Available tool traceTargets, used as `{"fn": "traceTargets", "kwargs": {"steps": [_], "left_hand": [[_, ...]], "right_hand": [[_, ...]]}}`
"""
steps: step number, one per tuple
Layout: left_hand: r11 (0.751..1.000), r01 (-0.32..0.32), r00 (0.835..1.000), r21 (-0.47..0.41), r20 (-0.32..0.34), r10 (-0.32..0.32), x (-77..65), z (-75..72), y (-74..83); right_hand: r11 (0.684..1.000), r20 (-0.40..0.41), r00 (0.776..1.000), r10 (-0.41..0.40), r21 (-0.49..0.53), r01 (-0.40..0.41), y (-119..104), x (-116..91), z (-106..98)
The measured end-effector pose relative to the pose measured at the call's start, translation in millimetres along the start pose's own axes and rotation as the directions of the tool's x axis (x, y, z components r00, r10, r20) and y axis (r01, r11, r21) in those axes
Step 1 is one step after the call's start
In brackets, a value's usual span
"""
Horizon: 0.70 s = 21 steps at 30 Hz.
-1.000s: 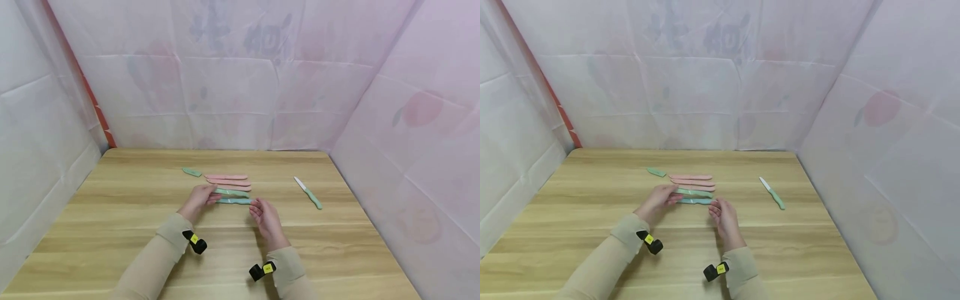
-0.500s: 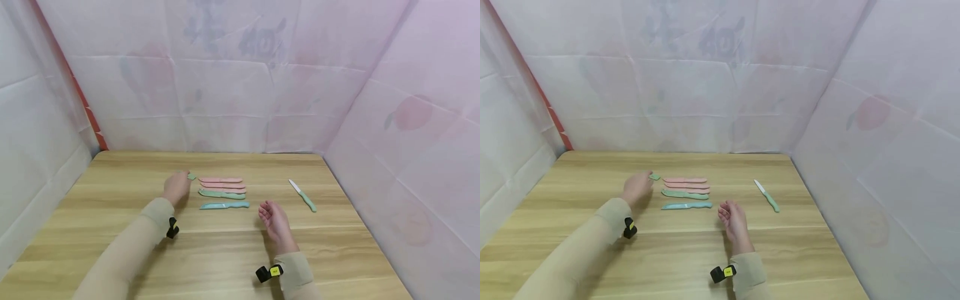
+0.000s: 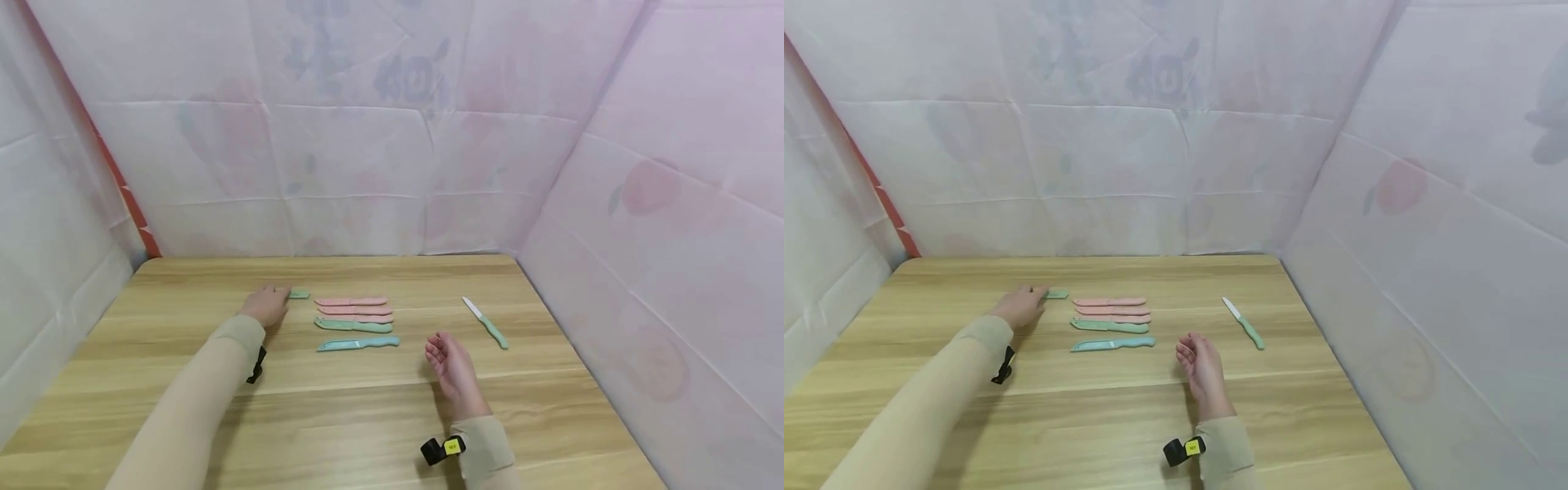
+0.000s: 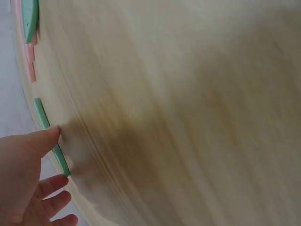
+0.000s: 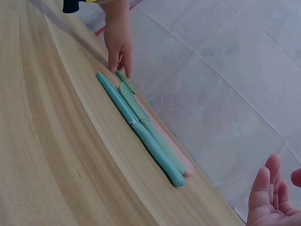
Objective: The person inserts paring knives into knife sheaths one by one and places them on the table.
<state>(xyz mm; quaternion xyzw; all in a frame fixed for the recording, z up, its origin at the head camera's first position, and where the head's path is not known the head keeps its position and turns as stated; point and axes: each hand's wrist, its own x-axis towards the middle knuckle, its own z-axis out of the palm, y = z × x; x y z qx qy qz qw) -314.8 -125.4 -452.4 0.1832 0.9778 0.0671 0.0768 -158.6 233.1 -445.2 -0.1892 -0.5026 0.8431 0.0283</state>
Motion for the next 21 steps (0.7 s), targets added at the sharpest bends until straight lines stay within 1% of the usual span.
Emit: {"fn": "traceTargets", "kwargs": {"steps": [3,5,7,9,11,13,14,15,16,19,21], "left_hand": [[1.000,-0.018,0.998,0.004,-0.053,0.018,-2.0,0.0,-1.3],[1.000,-0.029,0.996,-0.012,-0.087,0.028,-1.2,1.1,-2.4],[0.999,-0.031,0.994,-0.038,-0.105,0.027,0.6,3.2,-3.8],[0.998,-0.024,0.994,-0.065,-0.106,0.017,1.8,5.5,-6.0],[0.994,-0.017,0.994,-0.105,-0.109,0.005,1.1,7.6,-8.5],[0.983,-0.005,0.994,-0.186,-0.111,-0.016,-1.3,8.9,-10.3],[0.971,0.000,0.993,-0.241,-0.112,-0.027,-3.3,9.2,-11.1],[0.953,0.006,0.993,-0.303,-0.114,-0.042,-5.6,9.5,-11.7],[0.929,0.014,0.991,-0.370,-0.116,-0.061,-8.1,9.6,-12.4],[0.837,0.033,0.986,-0.547,-0.117,-0.116,-17.4,9.0,-14.1],[0.781,0.033,0.982,-0.623,-0.123,-0.140,-24.2,8.4,-14.1]], "right_hand": [[1.000,0.007,1.000,0.000,-0.006,0.000,-5.1,4.9,-0.8],[1.000,0.011,1.000,-0.009,-0.004,0.009,-8.9,8.6,-2.1],[1.000,0.008,1.000,-0.014,0.001,0.014,-12.5,12.2,-3.4],[1.000,0.004,1.000,-0.008,0.002,0.008,-15.6,14.9,-4.3],[1.000,0.008,1.000,-0.003,-0.015,0.003,-18.1,17.6,-5.3],[1.000,0.005,1.000,0.004,-0.028,-0.004,-20.8,20.5,-6.7],[0.999,0.005,1.000,0.007,-0.034,-0.007,-22.5,22.0,-7.4],[0.999,0.004,1.000,0.010,-0.040,-0.009,-24.1,24.0,-8.4],[0.999,0.004,1.000,0.011,-0.046,-0.011,-25.9,26.0,-9.5],[0.998,0.003,1.000,0.025,-0.052,-0.024,-31.8,32.4,-11.7],[0.998,0.008,0.999,0.038,-0.057,-0.037,-36.0,36.4,-13.7]]}}
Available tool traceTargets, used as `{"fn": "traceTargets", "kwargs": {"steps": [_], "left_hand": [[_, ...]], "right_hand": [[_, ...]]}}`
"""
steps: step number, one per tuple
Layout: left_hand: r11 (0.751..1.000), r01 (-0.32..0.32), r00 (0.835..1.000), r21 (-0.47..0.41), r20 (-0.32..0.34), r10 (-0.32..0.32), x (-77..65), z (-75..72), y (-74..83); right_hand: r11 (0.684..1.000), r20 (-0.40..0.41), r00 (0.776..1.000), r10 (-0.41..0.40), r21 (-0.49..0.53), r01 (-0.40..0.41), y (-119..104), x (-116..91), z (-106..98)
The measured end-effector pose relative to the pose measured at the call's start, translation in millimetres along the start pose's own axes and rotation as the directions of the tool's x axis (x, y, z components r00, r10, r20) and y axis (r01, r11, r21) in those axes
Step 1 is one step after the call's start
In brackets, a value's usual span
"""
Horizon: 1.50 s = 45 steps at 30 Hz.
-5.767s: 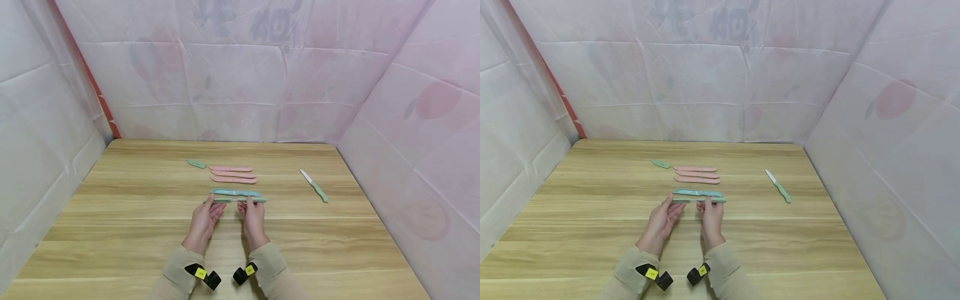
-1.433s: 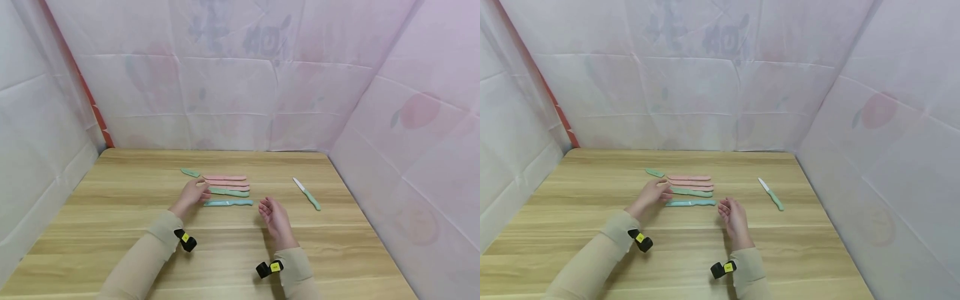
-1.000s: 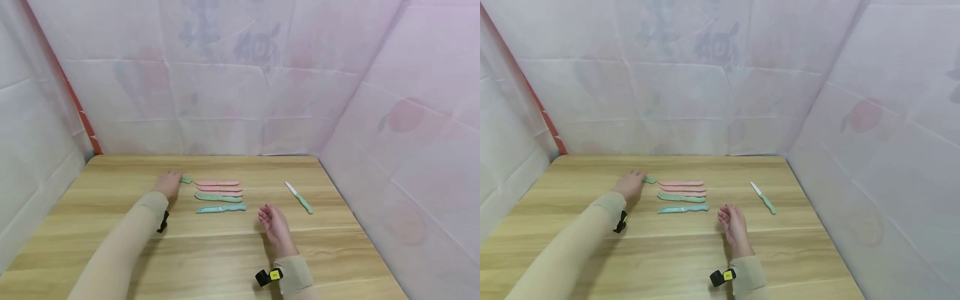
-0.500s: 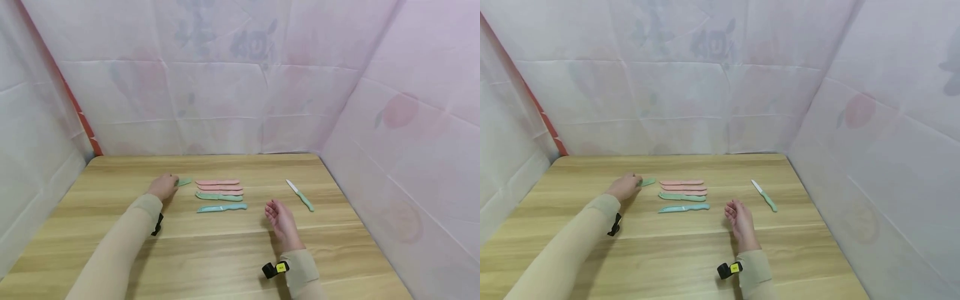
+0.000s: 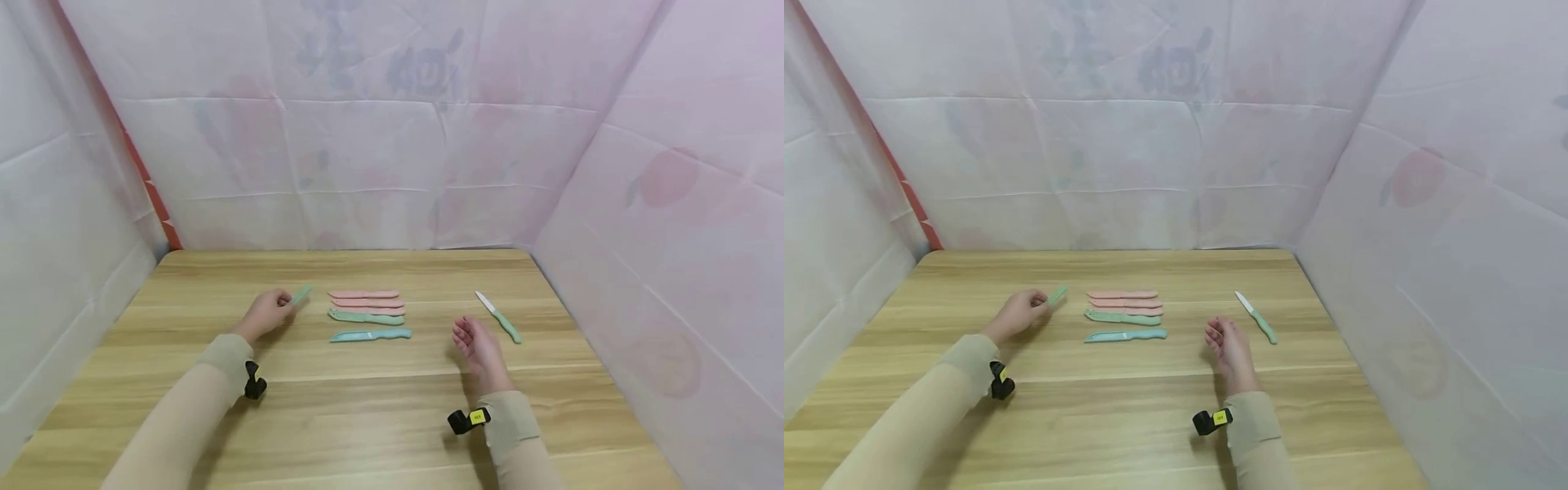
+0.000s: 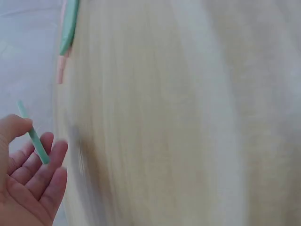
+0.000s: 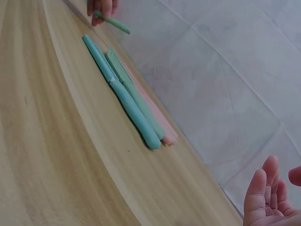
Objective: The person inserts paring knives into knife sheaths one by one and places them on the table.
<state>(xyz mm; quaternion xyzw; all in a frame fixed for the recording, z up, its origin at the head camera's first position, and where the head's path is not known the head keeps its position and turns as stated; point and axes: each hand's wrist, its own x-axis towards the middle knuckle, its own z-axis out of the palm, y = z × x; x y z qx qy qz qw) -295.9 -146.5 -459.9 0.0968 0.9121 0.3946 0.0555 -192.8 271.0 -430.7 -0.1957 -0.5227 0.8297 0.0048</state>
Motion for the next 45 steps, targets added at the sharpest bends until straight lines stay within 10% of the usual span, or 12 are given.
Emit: {"fn": "traceTargets", "kwargs": {"steps": [9,16,25,32,38,45], "left_hand": [[0.930,0.083,0.996,-0.357,0.018,-0.082,-26.1,-0.5,0.8],[0.862,0.177,0.982,-0.475,0.027,-0.186,-40.7,9.7,21.3],[0.653,0.197,0.972,-0.732,0.059,-0.227,-65.7,31.3,49.6],[0.500,0.161,0.976,-0.851,0.062,-0.208,-79.1,53.5,76.8],[0.455,0.127,0.974,-0.882,0.025,-0.224,-84.8,67.8,92.3],[0.461,0.100,0.982,-0.882,0.013,-0.188,-83.5,77.5,100.7]], "right_hand": [[0.999,0.010,1.000,0.029,-0.038,-0.028,-9.0,11.3,-6.6],[0.955,-0.048,0.998,-0.028,-0.295,0.013,-26.2,22.0,-24.3],[0.569,-0.059,0.968,-0.243,-0.817,0.093,-46.9,47.2,-60.3],[0.415,-0.075,0.992,-0.098,-0.910,-0.028,-56.0,55.7,-81.3],[0.233,-0.090,0.982,-0.164,-0.971,-0.050,-51.8,65.5,-90.6],[0.200,-0.070,0.975,-0.209,-0.979,-0.028,-48.0,69.4,-96.2]]}}
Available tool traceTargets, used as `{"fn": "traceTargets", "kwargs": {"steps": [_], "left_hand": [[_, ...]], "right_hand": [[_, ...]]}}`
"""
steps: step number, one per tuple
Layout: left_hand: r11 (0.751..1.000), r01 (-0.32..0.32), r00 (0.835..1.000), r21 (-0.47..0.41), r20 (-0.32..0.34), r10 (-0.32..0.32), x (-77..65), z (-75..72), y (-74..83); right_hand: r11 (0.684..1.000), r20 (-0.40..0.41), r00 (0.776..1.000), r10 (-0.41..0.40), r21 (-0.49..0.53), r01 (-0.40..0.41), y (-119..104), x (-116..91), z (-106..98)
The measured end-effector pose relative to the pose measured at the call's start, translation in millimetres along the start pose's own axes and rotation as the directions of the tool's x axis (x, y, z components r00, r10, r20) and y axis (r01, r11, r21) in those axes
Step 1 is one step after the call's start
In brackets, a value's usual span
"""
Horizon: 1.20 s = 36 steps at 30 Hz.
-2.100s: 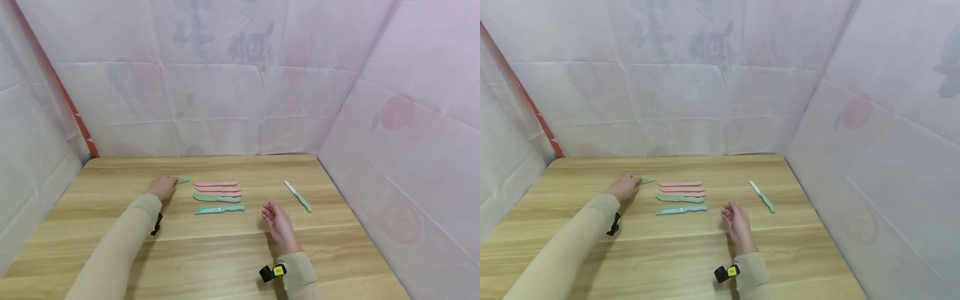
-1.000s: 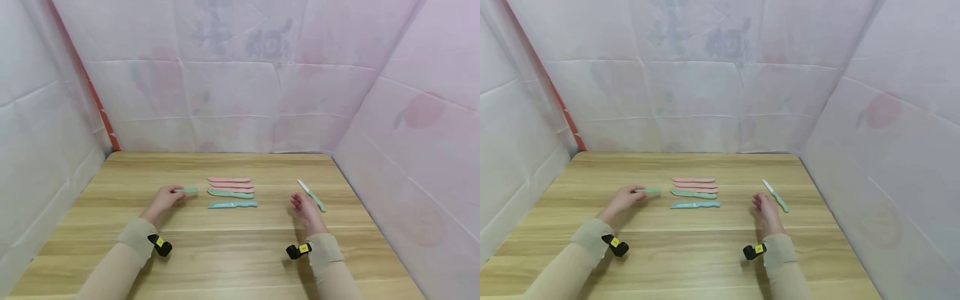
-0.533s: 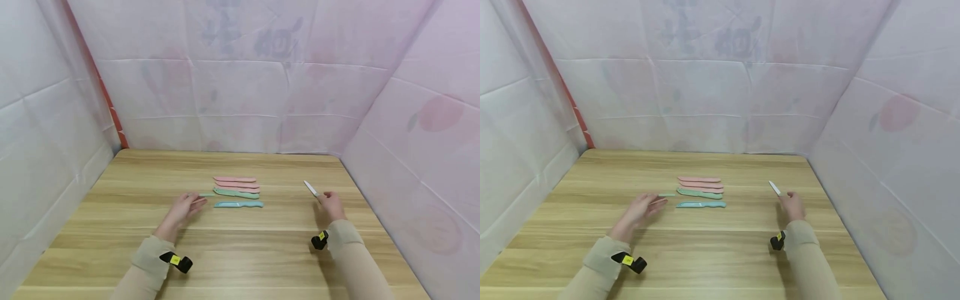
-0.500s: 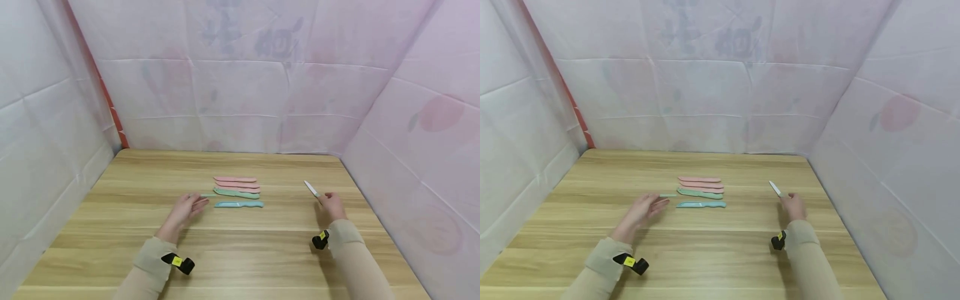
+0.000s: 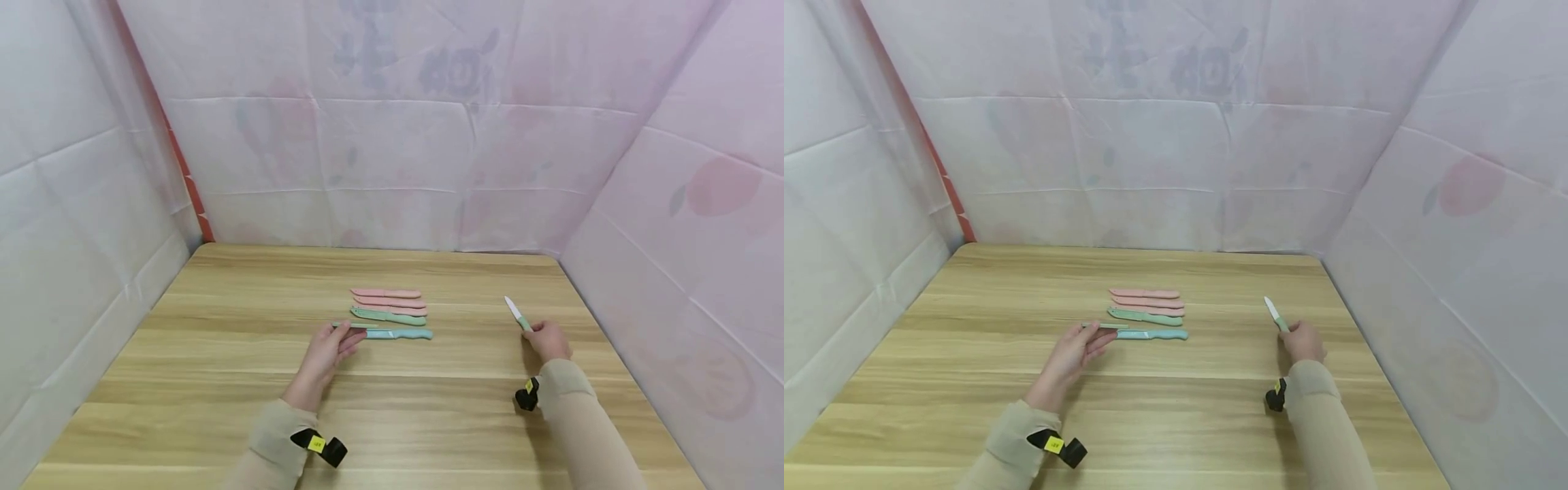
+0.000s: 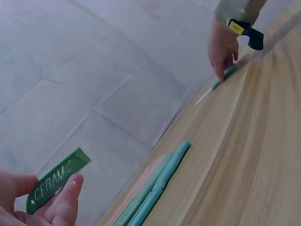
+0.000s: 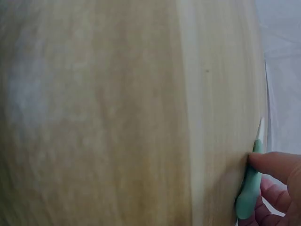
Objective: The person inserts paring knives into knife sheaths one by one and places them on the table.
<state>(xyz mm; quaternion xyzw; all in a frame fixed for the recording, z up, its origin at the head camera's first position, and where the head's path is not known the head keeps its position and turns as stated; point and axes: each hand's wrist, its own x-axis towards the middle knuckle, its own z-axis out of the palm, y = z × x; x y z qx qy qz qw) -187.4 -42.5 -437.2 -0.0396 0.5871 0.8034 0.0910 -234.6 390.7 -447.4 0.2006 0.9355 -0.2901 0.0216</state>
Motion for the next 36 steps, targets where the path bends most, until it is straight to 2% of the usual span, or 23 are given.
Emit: {"fn": "traceTargets", "kwargs": {"steps": [6,8,12,14,15,17,18,20,22,24,27,28,29,31,32,35,36], "left_hand": [[0.999,0.015,1.000,-0.032,0.019,-0.014,-1.7,6.1,-4.9],[0.999,0.015,1.000,-0.036,0.019,-0.014,-1.7,8.1,-6.8],[0.998,0.016,1.000,-0.059,0.025,-0.015,0.6,13.1,-8.8],[0.998,0.015,1.000,-0.067,0.028,-0.013,1.9,15.8,-8.9],[0.998,0.015,0.999,-0.068,0.029,-0.013,2.3,17.1,-8.9],[0.997,0.013,1.000,-0.070,0.029,-0.011,2.7,19.8,-8.7],[0.997,0.018,1.000,-0.072,0.027,-0.016,2.5,21.0,-8.7],[0.997,0.027,0.999,-0.071,0.023,-0.026,1.5,23.1,-8.7],[0.997,0.026,0.999,-0.071,0.025,-0.024,0.7,24.4,-9.2],[0.997,0.025,0.999,-0.066,0.024,-0.024,0.0,25.3,-9.6],[0.999,0.008,1.000,-0.050,0.014,-0.008,-0.2,26.4,-10.0],[0.999,0.005,1.000,-0.044,0.008,-0.005,-0.4,26.8,-10.2],[0.999,0.000,1.000,-0.041,0.000,0.000,-0.6,27.2,-10.4],[0.999,-0.007,1.000,-0.033,-0.018,0.006,-1.0,27.9,-11.0],[0.999,-0.012,1.000,-0.033,-0.025,0.011,-1.4,28.2,-11.4],[0.999,-0.021,0.999,-0.033,-0.047,0.019,-2.2,29.1,-12.4],[0.999,-0.024,0.998,-0.032,-0.053,0.022,-2.6,29.5,-12.7]], "right_hand": [[0.998,0.023,0.999,-0.039,0.047,0.038,6.4,-1.9,2.9],[0.995,0.006,0.999,-0.053,0.081,0.053,8.5,-2.4,4.3],[0.976,-0.133,0.991,-0.030,0.211,0.058,7.8,-4.3,5.3],[0.943,-0.216,0.976,0.022,0.328,0.051,3.8,-5.4,4.1],[0.913,-0.243,0.969,0.054,0.405,0.051,0.5,-7.1,3.4],[0.812,-0.273,0.955,0.115,0.580,0.068,-7.8,-11.2,1.7],[0.730,-0.267,0.953,0.144,0.679,0.080,-13.0,-14.6,0.7],[0.540,-0.256,0.949,0.186,0.833,0.120,-23.1,-21.6,0.0],[0.359,-0.255,0.945,0.203,0.918,0.171,-25.9,-20.0,5.0],[0.196,-0.262,0.942,0.210,0.955,0.222,-20.2,-10.3,15.9],[0.057,-0.271,0.937,0.221,0.962,0.265,-14.1,1.5,33.9],[0.041,-0.275,0.939,0.209,0.961,0.272,-14.3,1.1,39.5],[0.039,-0.264,0.942,0.209,0.964,0.262,-21.7,-6.1,40.8],[0.077,-0.250,0.947,0.200,0.968,0.239,-42.2,-27.2,41.6],[0.066,-0.243,0.954,0.178,0.970,0.235,-50.3,-37.3,43.2],[0.118,-0.236,0.960,0.150,0.968,0.220,-77.0,-64.3,48.0],[0.114,-0.237,0.962,0.138,0.968,0.222,-81.4,-68.8,52.4]]}}
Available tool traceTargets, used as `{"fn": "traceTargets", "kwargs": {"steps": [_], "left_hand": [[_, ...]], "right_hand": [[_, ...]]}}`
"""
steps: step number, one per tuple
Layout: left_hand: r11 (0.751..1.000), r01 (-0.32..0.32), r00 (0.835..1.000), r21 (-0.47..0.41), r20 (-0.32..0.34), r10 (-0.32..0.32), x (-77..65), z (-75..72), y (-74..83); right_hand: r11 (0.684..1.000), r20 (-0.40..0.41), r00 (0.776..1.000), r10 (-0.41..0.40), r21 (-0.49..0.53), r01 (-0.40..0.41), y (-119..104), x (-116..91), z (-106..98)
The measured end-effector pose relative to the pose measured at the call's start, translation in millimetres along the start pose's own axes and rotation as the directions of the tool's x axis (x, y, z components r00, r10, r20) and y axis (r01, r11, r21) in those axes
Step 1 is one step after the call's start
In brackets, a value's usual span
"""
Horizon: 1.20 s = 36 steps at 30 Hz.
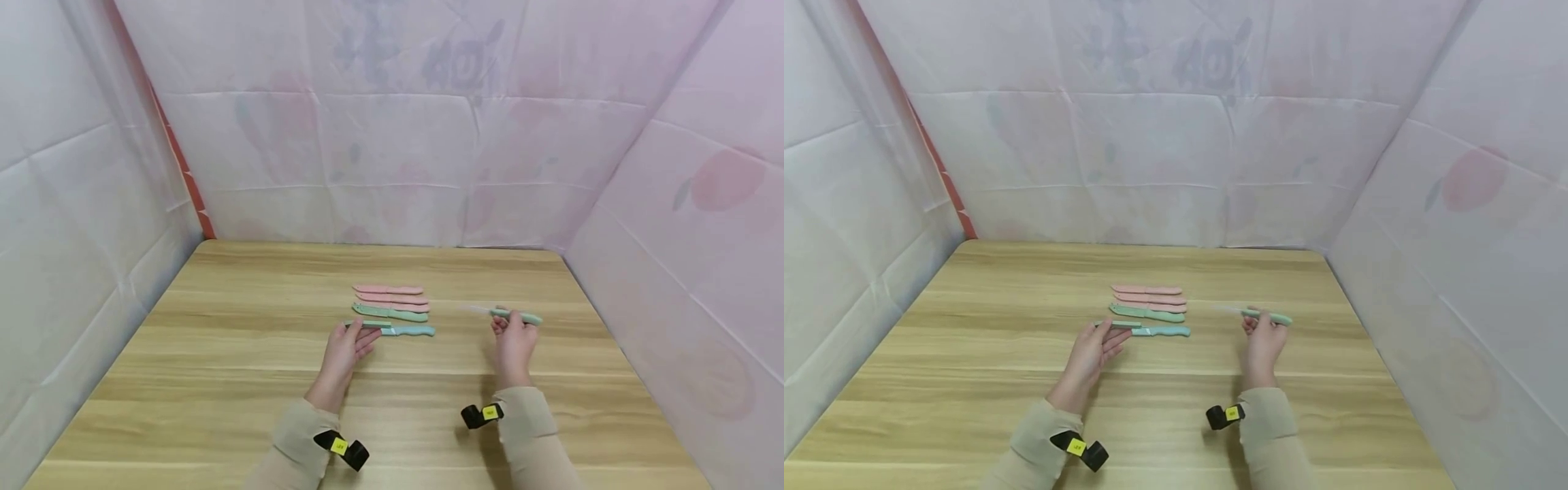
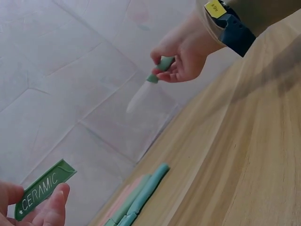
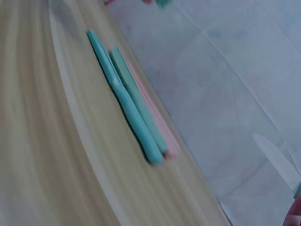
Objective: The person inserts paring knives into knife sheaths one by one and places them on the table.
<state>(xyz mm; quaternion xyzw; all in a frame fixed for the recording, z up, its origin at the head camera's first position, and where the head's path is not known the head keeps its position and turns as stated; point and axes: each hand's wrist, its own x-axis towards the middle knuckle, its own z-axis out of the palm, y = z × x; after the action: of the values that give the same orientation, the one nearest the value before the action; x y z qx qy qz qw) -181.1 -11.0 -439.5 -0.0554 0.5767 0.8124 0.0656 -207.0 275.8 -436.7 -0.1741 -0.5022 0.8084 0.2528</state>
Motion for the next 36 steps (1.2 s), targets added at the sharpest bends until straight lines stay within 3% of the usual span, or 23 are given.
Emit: {"fn": "traceTargets", "kwargs": {"steps": [3,6,10,13,19,26,36], "left_hand": [[1.000,-0.012,1.000,0.004,-0.007,0.012,-1.0,1.1,-0.3],[1.000,-0.012,1.000,0.002,-0.013,0.012,-2.3,2.3,0.3],[1.000,-0.007,1.000,0.001,-0.029,0.007,-4.1,2.7,0.7],[1.000,-0.007,0.999,0.005,-0.036,0.007,-5.4,2.3,0.0],[1.000,-0.016,1.000,0.012,-0.015,0.016,-8.1,1.6,-2.6],[1.000,-0.013,1.000,0.006,-0.010,0.013,-8.8,1.2,-3.8],[0.999,0.024,0.999,-0.028,-0.033,-0.025,-9.8,1.0,-2.3]], "right_hand": [[1.000,0.024,1.000,0.007,-0.017,-0.006,8.9,-13.5,10.8],[0.998,0.064,0.997,0.030,0.058,-0.034,25.3,-15.2,10.3],[0.996,0.100,0.994,0.048,0.068,-0.055,27.1,-31.7,18.8],[0.999,0.103,0.994,0.040,0.003,-0.040,21.2,-51.9,33.0],[0.997,0.109,0.991,0.078,-0.029,-0.075,25.0,-73.1,48.1],[0.991,0.097,0.987,0.130,-0.037,-0.127,23.2,-82.9,57.1],[0.991,0.099,0.988,0.122,-0.059,-0.117,28.3,-90.5,62.1]]}}
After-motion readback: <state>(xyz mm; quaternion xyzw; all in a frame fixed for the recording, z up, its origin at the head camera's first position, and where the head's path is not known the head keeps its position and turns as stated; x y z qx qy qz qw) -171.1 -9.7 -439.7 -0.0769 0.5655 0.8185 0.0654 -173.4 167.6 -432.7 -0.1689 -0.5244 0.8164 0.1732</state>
